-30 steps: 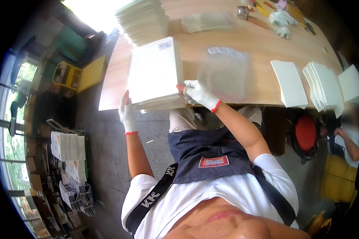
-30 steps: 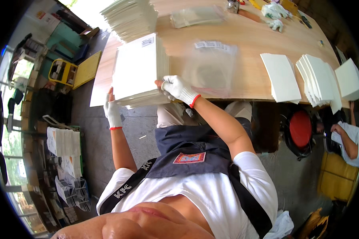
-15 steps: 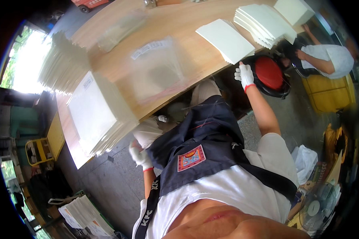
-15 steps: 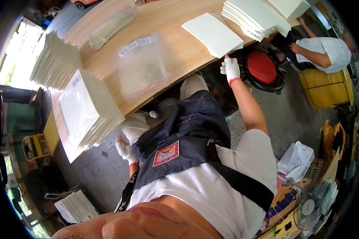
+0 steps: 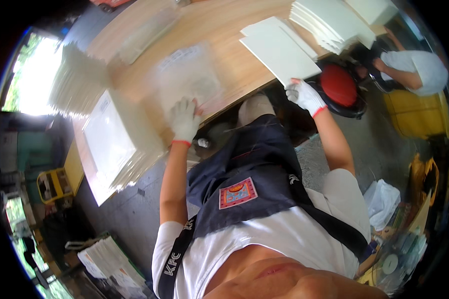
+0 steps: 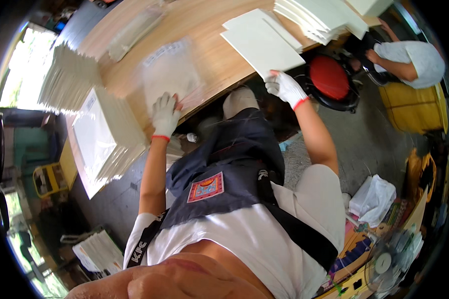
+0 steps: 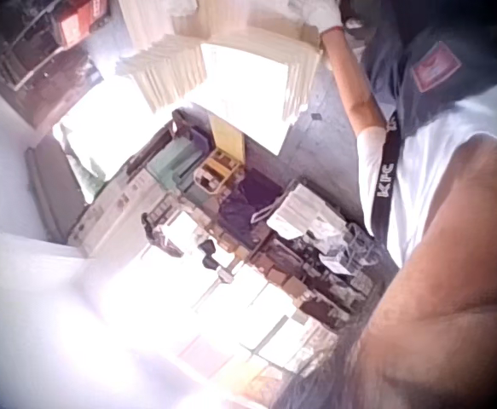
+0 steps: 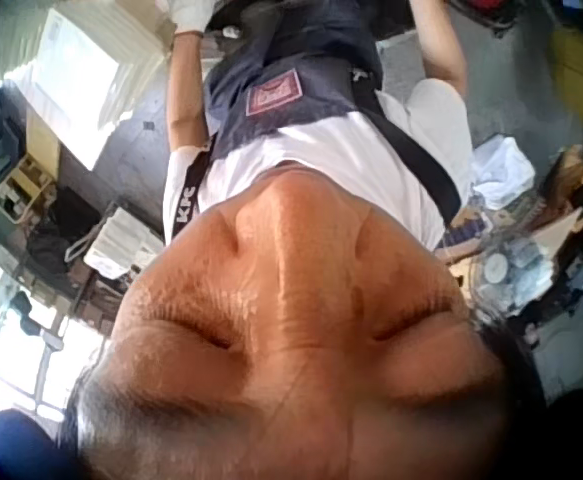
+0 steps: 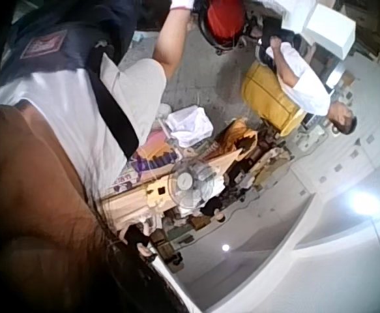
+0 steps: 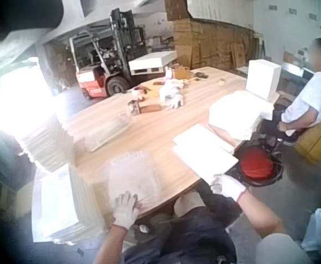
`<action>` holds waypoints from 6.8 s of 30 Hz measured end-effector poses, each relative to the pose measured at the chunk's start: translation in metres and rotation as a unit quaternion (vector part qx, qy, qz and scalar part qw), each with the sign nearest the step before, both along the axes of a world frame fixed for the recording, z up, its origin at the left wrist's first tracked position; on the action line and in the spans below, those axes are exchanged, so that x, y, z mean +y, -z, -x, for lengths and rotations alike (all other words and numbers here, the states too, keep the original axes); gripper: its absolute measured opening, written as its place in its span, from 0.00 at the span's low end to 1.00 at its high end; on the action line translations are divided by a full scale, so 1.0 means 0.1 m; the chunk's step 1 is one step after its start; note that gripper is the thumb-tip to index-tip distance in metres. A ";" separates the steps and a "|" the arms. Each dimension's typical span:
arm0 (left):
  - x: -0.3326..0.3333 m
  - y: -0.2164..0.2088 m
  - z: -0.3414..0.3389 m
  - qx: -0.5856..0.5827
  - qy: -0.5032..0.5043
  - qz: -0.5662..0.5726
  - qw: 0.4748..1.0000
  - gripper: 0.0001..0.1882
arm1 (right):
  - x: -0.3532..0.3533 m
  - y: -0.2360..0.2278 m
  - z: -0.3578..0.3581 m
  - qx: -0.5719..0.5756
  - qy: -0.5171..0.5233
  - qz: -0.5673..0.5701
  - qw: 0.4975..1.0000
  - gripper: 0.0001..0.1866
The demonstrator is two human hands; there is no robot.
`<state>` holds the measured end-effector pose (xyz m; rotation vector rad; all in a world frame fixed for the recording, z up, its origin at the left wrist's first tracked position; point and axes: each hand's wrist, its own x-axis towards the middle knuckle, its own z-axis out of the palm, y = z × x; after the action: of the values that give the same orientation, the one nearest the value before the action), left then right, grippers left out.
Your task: The person repeatedly picks up white rectangular sheets and places them into clear plastic bags on a wooden table. The person wears white gloves and a KFC apron while performing this repetitive packaging task in a workspace with stacks of materials.
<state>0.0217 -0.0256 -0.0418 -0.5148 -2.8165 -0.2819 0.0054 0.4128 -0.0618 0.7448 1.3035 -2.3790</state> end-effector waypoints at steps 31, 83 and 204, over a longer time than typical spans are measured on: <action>-0.29 -0.17 -0.13 -0.112 -0.173 -0.285 0.936 0.18 | -1.40 0.20 -0.73 0.124 -0.067 0.174 0.975 0.21; 0.15 0.41 -0.99 -0.396 -0.211 -0.683 0.576 0.11 | -2.13 -0.25 -0.62 0.368 -0.418 -0.286 0.780 0.03; 0.13 -0.15 -0.05 0.005 0.032 -0.020 0.999 0.20 | 0.06 0.26 0.05 -0.016 -0.068 0.082 0.994 0.18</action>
<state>0.0265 -0.0127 -0.0269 -0.5951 -2.7821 -0.3466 0.0003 0.4192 -0.0882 0.6234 1.0923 -2.3222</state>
